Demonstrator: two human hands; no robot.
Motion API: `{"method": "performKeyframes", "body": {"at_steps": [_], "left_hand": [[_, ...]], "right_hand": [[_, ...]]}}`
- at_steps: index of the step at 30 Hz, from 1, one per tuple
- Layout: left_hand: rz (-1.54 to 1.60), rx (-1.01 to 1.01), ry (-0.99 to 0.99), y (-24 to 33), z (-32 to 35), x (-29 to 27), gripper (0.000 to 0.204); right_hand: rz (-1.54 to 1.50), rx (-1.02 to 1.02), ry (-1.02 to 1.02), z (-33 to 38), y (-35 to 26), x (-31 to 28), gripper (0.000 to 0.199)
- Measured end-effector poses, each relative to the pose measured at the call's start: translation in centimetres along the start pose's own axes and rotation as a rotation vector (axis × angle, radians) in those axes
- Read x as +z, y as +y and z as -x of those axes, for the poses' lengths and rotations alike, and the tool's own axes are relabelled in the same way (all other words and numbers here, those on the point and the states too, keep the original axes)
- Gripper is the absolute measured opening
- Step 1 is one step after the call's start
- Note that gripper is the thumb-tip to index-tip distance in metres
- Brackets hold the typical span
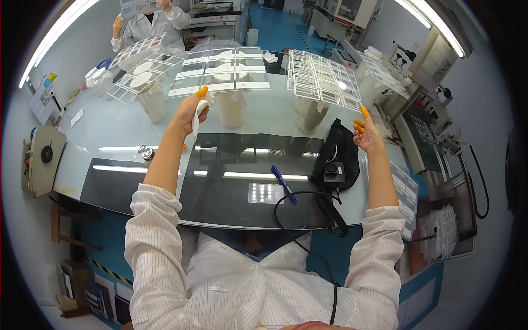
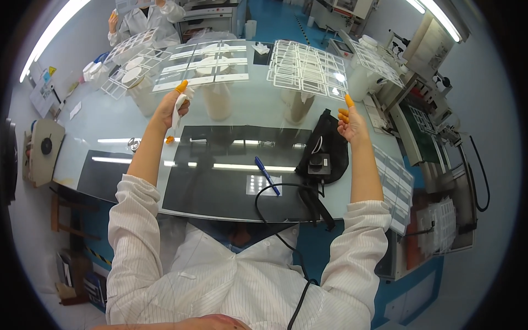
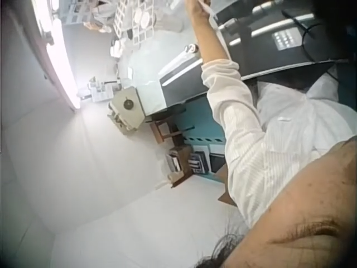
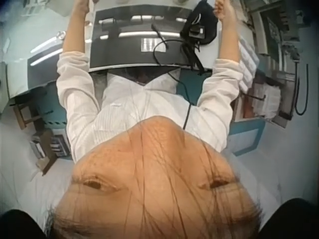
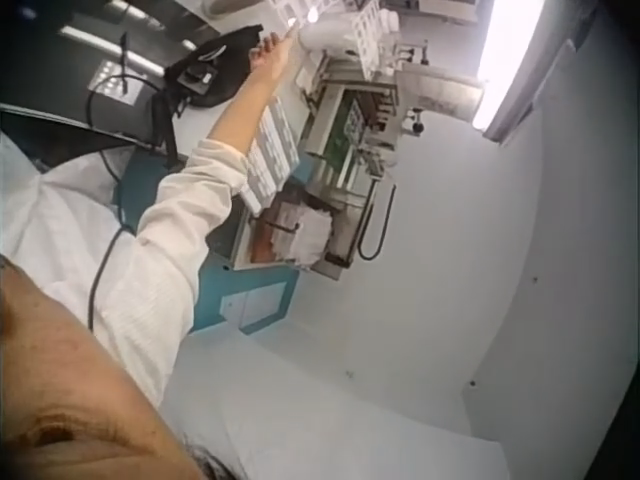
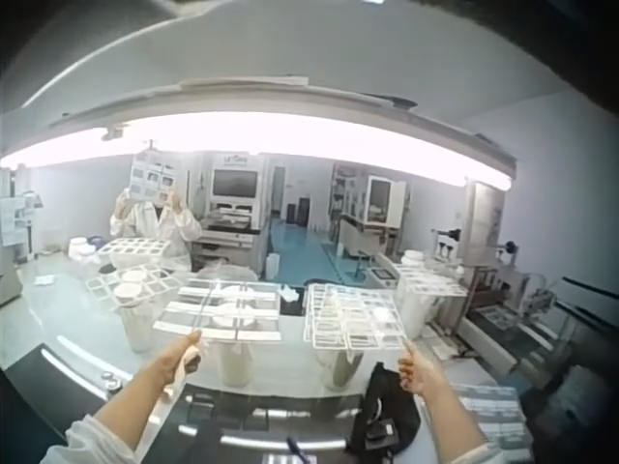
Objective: The recorder is cleaning a large metal grid frame using a white cloth while wearing finger cots.
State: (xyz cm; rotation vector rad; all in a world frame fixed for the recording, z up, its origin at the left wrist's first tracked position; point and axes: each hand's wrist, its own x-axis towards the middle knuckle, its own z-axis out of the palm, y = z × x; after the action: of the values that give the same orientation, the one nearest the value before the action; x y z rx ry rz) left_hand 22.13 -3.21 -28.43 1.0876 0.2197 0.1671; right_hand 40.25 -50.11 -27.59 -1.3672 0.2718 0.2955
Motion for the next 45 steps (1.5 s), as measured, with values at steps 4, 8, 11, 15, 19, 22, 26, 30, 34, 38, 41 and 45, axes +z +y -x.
{"method": "performKeyframes", "body": {"at_steps": [4, 8, 11, 15, 19, 22, 26, 30, 34, 38, 41, 45], "left_hand": [[-0.029, -0.035, -0.021, -0.6, 1.0, -0.7, 0.024], [0.006, -0.156, -0.157, -2.8, 3.2, -0.6, 0.028], [0.009, -0.217, -0.139, -4.7, 5.7, -0.1, 0.028], [-0.025, -0.264, -0.033, -6.6, 8.4, 2.2, 0.027], [-0.105, -0.232, 0.036, -6.7, 11.4, 1.7, 0.025], [-0.271, -0.108, 0.087, -6.2, 13.8, 0.5, 0.021], [-0.396, 0.04, 0.29, -4.0, 16.3, -1.0, 0.022], [-0.597, 0.303, 0.569, -1.5, 18.1, -5.1, 0.022], [-0.727, 0.491, 0.874, 0.7, 18.4, -10.4, 0.023], [-1.099, 0.71, 0.869, 1.1, 16.1, -12.6, 0.022], [-1.361, 0.646, 0.819, 0.1, 14.7, -13.9, 0.021], [-1.704, 0.487, 0.628, -2.2, 14.5, -13.1, 0.023]], "right_hand": [[0.097, -0.216, 0.036, 4.4, 3.4, -1.4, 0.033], [0.703, -0.713, 0.311, 6.7, 8.0, -7.8, 0.025], [1.246, -0.714, 0.554, 9.4, 10.6, -12.6, 0.041], [1.536, -0.446, 0.771, 12.2, 14.4, -16.8, 0.068], [1.586, -0.454, 0.633, 13.8, 15.5, -16.2, 0.071], [1.56, -0.411, 0.481, 15.0, 14.5, -15.3, 0.068], [1.511, -0.62, 0.416, 15.9, 15.0, -17.4, 0.058], [1.362, -0.656, 0.271, 16.3, 15.1, -19.6, 0.049], [1.422, -0.75, 0.218, 16.4, 14.9, -20.2, 0.043], [1.57, -0.936, 0.159, 15.8, 15.1, -21.4, 0.033], [1.621, -0.983, 0.221, 16.3, 14.6, -20.2, 0.026], [1.628, -1.003, 0.287, 15.0, 14.9, -21.6, 0.024]]}}
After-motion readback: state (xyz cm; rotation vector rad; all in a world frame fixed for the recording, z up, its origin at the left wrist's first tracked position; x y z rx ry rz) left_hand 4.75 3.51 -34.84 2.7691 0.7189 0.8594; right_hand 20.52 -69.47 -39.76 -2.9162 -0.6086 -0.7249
